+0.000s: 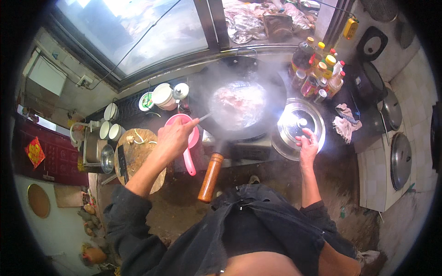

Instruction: The person cleans a rice cooker lid with a cloth, then moves to the stove to stir meat in a wok. They transfer the cooked meat into a metal bowl, wash the wok, and rinse the meat under running water.

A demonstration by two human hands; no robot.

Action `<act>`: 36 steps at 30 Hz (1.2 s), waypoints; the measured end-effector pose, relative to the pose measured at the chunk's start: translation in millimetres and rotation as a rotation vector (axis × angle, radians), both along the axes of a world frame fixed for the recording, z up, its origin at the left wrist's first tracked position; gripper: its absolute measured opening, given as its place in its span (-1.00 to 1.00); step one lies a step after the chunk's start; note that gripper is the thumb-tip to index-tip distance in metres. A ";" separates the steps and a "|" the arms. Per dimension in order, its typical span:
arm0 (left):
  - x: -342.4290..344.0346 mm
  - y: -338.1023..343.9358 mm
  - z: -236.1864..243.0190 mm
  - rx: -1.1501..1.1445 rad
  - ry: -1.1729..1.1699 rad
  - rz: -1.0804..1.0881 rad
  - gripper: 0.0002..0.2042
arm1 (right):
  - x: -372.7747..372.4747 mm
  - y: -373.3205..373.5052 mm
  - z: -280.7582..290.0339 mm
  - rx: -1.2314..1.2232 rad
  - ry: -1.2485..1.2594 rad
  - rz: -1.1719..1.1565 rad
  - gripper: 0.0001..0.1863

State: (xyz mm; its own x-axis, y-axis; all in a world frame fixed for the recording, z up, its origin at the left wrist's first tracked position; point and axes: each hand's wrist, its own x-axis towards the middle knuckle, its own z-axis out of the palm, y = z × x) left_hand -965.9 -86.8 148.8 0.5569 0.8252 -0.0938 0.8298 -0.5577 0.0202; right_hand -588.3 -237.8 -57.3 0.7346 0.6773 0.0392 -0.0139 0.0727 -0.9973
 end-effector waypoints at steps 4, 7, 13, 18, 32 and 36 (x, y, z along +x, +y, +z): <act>-21.6 -19.2 8.6 -0.031 0.057 -0.001 -0.52 | -4.6 12.5 0.9 0.007 -0.014 -0.012 -0.73; -7.7 -18.7 -7.5 -0.010 0.011 -0.083 -0.60 | -9.1 18.7 0.3 -0.018 -0.009 0.000 -0.72; 45.3 15.3 -50.3 0.007 -0.184 0.053 -0.57 | -16.0 16.0 4.2 0.020 -0.021 0.026 -0.73; 74.5 63.7 -49.6 0.118 -0.282 0.132 -0.59 | -8.9 -6.3 8.8 -0.043 0.046 -0.080 -0.70; 14.2 37.8 -44.7 0.048 -0.025 -0.040 -0.58 | -5.4 -40.8 1.8 -0.035 0.011 -0.182 -0.71; -17.3 19.4 -11.5 0.052 -0.066 -0.052 -0.60 | -18.2 -26.7 4.6 -0.040 -0.001 -0.125 -0.69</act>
State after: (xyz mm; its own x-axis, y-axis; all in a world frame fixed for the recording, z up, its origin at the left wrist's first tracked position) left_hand -983.2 -67.4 137.3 0.6028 0.7978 -0.0129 0.7974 -0.6019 0.0439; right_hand -606.5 -264.4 -52.7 0.8137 0.5812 0.0146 -0.0061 0.0337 -0.9994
